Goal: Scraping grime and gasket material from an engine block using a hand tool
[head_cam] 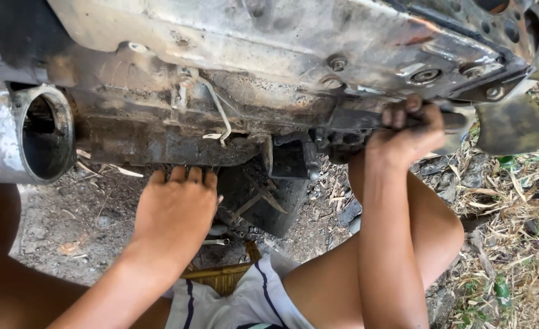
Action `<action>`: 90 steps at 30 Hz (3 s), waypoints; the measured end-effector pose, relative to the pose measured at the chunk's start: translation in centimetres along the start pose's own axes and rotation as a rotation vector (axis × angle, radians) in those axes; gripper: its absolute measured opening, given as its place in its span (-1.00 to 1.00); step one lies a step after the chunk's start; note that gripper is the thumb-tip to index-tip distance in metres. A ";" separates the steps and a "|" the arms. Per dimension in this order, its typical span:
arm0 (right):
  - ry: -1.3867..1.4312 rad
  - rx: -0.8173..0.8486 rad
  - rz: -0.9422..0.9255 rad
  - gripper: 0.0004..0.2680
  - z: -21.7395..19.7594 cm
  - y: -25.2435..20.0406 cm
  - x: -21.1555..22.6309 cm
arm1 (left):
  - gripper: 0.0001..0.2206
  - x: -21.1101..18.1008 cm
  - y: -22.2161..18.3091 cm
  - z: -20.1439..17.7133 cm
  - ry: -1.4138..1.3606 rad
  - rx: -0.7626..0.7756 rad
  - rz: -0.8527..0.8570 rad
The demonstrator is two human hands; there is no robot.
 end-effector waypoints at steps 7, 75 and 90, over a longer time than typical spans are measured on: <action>-0.063 0.283 -0.174 -0.80 2.3 -2.1 -0.4 | -0.69 -1.5 -0.6 -0.7 0.032 0.026 0.076; -1.013 0.750 -0.469 -0.58 0.2 -8.4 0.9 | -0.75 -3.2 -1.2 0.3 0.081 -0.029 0.103; -1.226 0.219 -0.112 -0.83 -5.3 -13.8 5.1 | -0.72 -3.6 -0.6 -0.3 0.033 0.000 0.149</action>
Point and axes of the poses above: each hand's wrist, its own y-axis towards the middle knuckle, its own z-axis out of the palm, x = y × z, the point moved 3 cm from there along y, towards the middle knuckle, and after that the axes turned 2 degrees about x, right-handed, at the moved point
